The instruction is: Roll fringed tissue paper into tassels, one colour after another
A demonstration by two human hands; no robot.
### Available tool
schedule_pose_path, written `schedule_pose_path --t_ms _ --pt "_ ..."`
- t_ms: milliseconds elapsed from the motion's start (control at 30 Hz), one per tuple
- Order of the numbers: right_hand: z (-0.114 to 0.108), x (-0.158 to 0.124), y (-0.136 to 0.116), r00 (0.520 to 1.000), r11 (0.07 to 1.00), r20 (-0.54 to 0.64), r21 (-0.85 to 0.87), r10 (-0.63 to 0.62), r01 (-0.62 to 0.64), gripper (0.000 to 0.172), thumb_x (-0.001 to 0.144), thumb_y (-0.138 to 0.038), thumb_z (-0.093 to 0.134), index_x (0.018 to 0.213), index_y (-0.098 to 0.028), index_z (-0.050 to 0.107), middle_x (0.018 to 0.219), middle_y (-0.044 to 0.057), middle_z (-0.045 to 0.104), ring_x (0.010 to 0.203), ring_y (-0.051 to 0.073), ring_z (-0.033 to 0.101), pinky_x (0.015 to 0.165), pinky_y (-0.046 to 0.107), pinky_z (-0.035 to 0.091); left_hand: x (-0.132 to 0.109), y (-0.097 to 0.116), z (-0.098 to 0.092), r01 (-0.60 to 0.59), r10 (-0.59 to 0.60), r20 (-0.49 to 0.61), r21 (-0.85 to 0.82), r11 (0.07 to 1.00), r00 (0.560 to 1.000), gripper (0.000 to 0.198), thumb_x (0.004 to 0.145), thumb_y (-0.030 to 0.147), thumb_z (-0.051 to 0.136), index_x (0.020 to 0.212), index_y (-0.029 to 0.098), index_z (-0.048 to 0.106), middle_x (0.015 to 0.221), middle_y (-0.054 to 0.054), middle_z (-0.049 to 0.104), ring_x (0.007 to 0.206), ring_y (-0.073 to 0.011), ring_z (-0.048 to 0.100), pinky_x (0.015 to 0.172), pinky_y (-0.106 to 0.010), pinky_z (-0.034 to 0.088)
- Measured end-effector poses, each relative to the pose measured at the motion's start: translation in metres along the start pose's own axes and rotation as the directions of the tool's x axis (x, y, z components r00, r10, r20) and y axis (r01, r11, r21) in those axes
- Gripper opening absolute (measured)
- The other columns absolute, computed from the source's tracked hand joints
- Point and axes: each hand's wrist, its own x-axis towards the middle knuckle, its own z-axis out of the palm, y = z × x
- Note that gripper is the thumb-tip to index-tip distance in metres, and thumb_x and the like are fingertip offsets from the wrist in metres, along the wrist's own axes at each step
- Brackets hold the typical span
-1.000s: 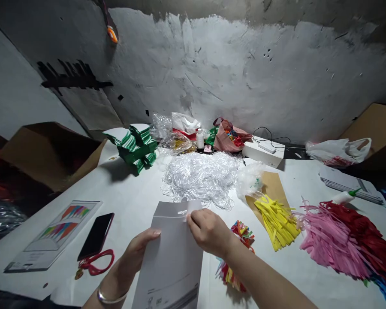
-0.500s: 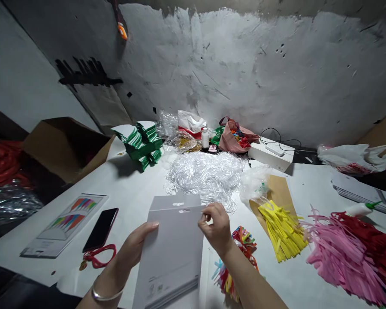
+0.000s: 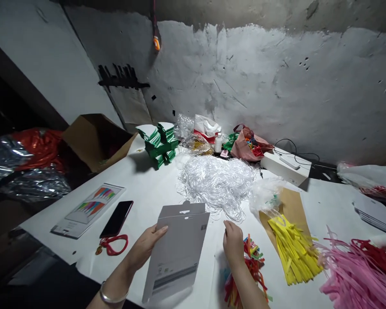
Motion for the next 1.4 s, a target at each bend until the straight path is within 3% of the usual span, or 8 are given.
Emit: schedule_pose_path --t_ms 233,367,567,733,867,1067,1200,1400 --pt "-0.045 0.032 -0.095 0.931 0.911 0.027 0.222 -0.363 0.349 0.040 0.095 -0.011 0.051 0.131 -0.024 0.060 0.124 0.010 0.067 0.117 0.025 0.060 0.100 0.046 0.048 0.000 -0.011 0.025 -0.085 0.074 0.079 0.139 0.987 0.994 0.047 0.094 0.048 0.061 0.132 0.019 0.062 0.112 -0.009 0.075 0.097 -0.0258 0.069 0.085 -0.033 0.054" --pt "-0.047 0.037 -0.113 0.948 0.915 0.009 0.266 -0.318 0.304 0.032 0.095 -0.013 0.052 0.124 -0.023 0.064 0.111 0.010 0.070 0.105 0.024 0.063 0.090 0.041 0.052 -0.003 -0.013 0.035 -0.109 0.089 0.112 0.189 0.976 0.990 0.046 0.096 0.048 0.058 0.132 0.019 0.061 0.113 -0.009 0.074 0.093 -0.0249 0.069 0.079 -0.032 0.055" --pt "-0.051 0.028 -0.077 1.000 0.975 -0.009 0.222 0.010 -0.008 0.022 0.102 -0.029 0.047 0.101 -0.021 0.067 0.098 0.009 0.070 0.095 0.022 0.067 0.081 0.035 0.055 -0.009 -0.019 0.025 -0.077 0.064 0.077 0.191 0.978 0.995 0.049 0.095 0.050 0.058 0.130 0.017 0.062 0.120 -0.012 0.072 0.103 -0.0291 0.069 0.087 -0.037 0.056" --pt "-0.027 0.013 -0.010 0.948 0.954 0.135 0.048 0.287 -0.296 0.026 0.101 -0.036 0.054 0.089 -0.016 0.067 0.083 0.004 0.069 0.071 0.016 0.066 0.068 0.030 0.055 -0.013 -0.027 -0.001 -0.029 0.039 -0.056 0.170 0.985 0.998 0.057 0.097 0.053 0.051 0.140 0.015 0.050 0.124 -0.014 0.071 0.108 -0.0309 0.069 0.091 -0.041 0.056" --pt "-0.005 -0.001 0.016 0.906 0.938 0.243 -0.066 0.347 -0.342 0.022 0.098 -0.036 0.061 0.104 -0.015 0.065 0.096 0.003 0.068 0.077 0.013 0.066 0.070 0.030 0.057 -0.014 -0.030 -0.008 -0.004 0.019 -0.083 0.176 0.984 0.996 0.058 0.097 0.054 0.051 0.140 0.015 0.049 0.123 -0.015 0.071 0.107 -0.0319 0.069 0.091 -0.043 0.056" --pt "-0.023 0.000 -0.033 0.973 0.989 0.178 -0.017 0.146 -0.146 0.024 0.101 -0.030 0.052 0.085 -0.016 0.064 0.086 0.008 0.067 0.084 0.020 0.064 0.080 0.039 0.054 -0.015 -0.028 0.009 -0.048 0.048 0.003 0.246 0.968 0.999 0.051 0.097 0.052 0.052 0.135 0.017 0.057 0.122 -0.012 0.072 0.109 -0.0303 0.068 0.094 -0.041 0.054" --pt "-0.042 0.005 -0.090 0.968 0.980 0.190 0.141 -0.165 0.139 0.018 0.099 -0.026 0.050 0.110 -0.024 0.065 0.112 0.009 0.068 0.108 0.023 0.062 0.095 0.039 0.050 -0.014 -0.025 0.030 -0.124 0.097 0.100 0.319 0.940 0.990 0.044 0.098 0.047 0.052 0.132 0.021 0.061 0.122 -0.009 0.072 0.105 -0.0279 0.068 0.093 -0.037 0.053" --pt "-0.056 0.014 -0.120 0.964 0.965 0.131 0.162 -0.230 0.208 0.018 0.092 -0.015 0.057 0.109 -0.020 0.056 0.093 0.007 0.063 0.088 0.024 0.059 0.075 0.037 0.050 -0.012 -0.021 0.054 -0.261 0.187 0.211 0.408 0.875 0.959 0.034 0.100 0.040 0.049 0.126 0.023 0.065 0.118 -0.006 0.072 0.103 -0.0240 0.067 0.091 -0.031 0.050"
